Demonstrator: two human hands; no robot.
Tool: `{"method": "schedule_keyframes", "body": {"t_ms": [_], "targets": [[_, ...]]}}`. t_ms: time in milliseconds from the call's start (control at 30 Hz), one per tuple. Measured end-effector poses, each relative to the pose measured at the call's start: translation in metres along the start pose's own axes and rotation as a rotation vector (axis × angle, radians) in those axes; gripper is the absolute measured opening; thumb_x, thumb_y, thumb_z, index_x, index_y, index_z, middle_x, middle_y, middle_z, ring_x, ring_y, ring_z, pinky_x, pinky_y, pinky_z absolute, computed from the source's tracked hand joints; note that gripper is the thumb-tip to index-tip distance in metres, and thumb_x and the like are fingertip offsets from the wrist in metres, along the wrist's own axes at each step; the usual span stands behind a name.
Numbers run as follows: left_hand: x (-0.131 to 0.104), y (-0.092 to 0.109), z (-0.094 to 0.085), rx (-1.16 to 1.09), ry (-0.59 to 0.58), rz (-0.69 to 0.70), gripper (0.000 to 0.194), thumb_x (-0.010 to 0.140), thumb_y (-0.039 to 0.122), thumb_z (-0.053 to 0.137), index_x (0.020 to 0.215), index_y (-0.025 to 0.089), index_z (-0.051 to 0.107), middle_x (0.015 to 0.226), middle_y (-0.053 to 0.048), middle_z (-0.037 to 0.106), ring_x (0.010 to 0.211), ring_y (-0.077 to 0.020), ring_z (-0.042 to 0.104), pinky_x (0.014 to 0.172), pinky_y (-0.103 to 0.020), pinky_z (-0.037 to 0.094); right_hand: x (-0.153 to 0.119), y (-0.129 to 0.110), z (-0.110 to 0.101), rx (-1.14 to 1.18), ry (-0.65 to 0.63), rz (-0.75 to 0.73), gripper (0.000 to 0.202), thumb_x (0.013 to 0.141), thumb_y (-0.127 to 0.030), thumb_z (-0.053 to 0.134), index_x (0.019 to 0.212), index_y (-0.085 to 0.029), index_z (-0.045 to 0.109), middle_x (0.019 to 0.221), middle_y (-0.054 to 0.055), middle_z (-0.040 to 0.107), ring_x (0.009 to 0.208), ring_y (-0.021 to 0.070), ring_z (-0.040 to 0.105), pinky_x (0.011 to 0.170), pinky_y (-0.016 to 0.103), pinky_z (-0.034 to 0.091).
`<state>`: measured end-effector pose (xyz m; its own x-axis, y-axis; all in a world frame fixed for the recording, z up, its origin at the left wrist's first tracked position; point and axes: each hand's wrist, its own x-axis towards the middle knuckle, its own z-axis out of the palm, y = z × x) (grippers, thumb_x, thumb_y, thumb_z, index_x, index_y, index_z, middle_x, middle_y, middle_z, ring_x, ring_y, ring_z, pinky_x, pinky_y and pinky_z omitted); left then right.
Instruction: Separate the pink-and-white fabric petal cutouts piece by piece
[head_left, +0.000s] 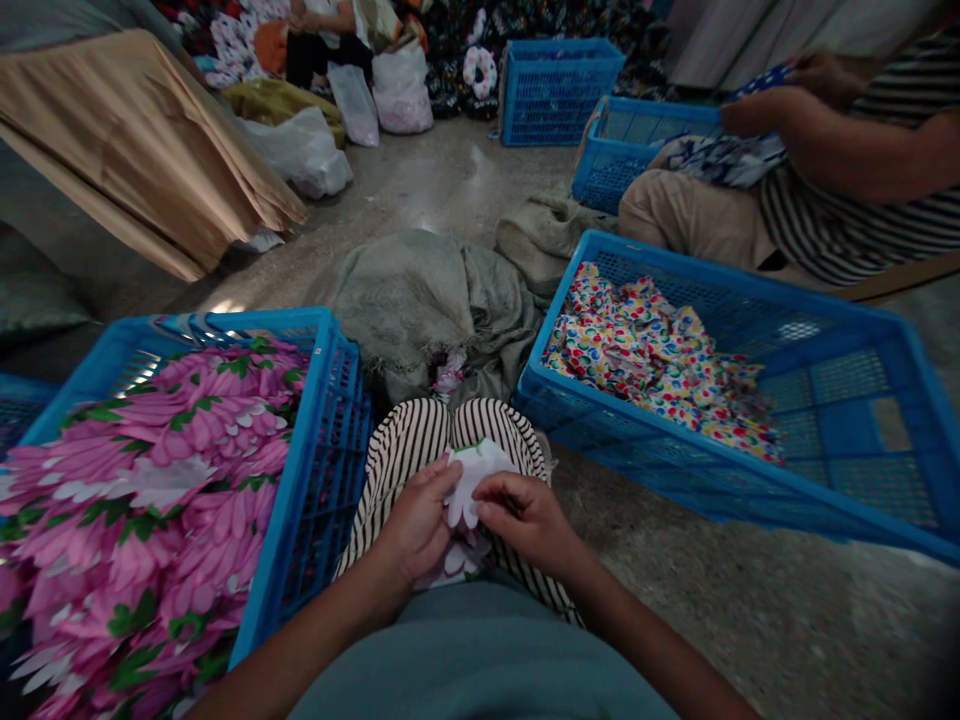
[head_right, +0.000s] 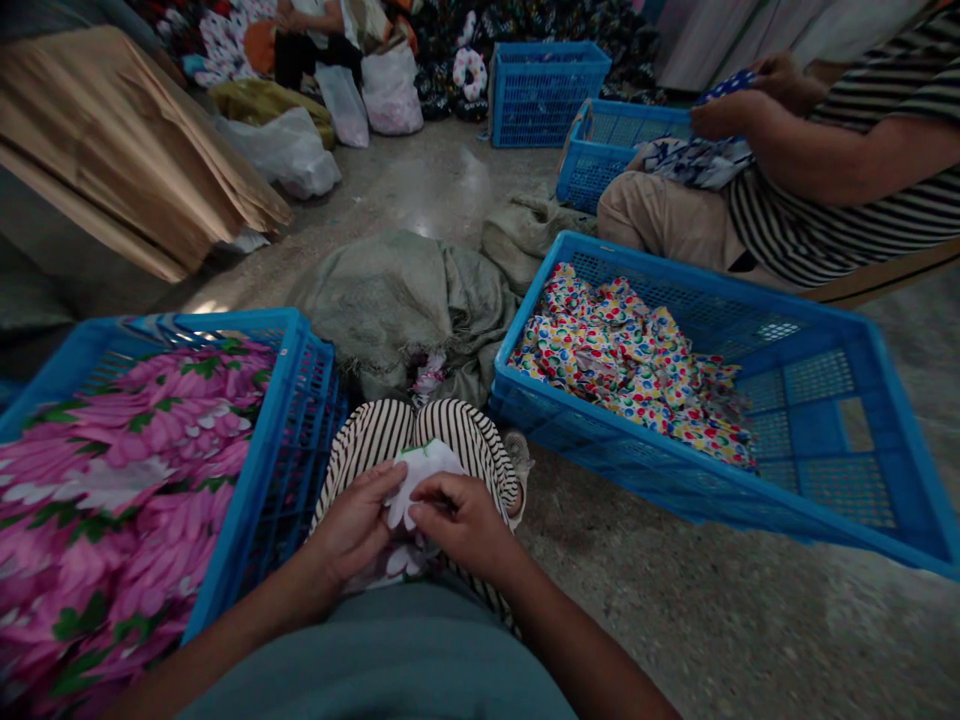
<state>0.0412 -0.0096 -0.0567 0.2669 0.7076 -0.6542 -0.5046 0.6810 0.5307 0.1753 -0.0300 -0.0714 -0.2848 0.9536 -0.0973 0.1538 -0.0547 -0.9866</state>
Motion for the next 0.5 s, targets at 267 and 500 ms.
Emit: {"method": "schedule_keyframes", "body": {"t_ms": [267,500], "targets": [[-0.008,0.007,0.007,0.112,0.024,0.147,0.020,0.073,0.025,0.058,0.090,0.015,0.058,0.065,0.000,0.064,0.053,-0.0107,0.058,0.051,-0.019,0.044,-0.002,0.000,-0.029,0.104,0.182,-0.012,0.022,0.082,-0.033,0.042,0.086,-0.017,0.056,0.068,0.000,0.052,0.060,0.0125,0.047,0.054,0.023,0.037],[-0.010,0.007,0.001,0.385,0.000,0.232,0.024,0.074,0.032,0.056,0.090,0.015,0.060,0.067,0.000,0.064,0.051,-0.0100,0.053,0.049,-0.020,0.042,-0.002,-0.015,-0.027,-0.300,0.100,-0.171,0.021,0.083,-0.025,0.046,0.101,-0.018,0.053,0.089,0.006,0.059,0.079,0.0163,0.054,0.069,0.027,0.040]]}}
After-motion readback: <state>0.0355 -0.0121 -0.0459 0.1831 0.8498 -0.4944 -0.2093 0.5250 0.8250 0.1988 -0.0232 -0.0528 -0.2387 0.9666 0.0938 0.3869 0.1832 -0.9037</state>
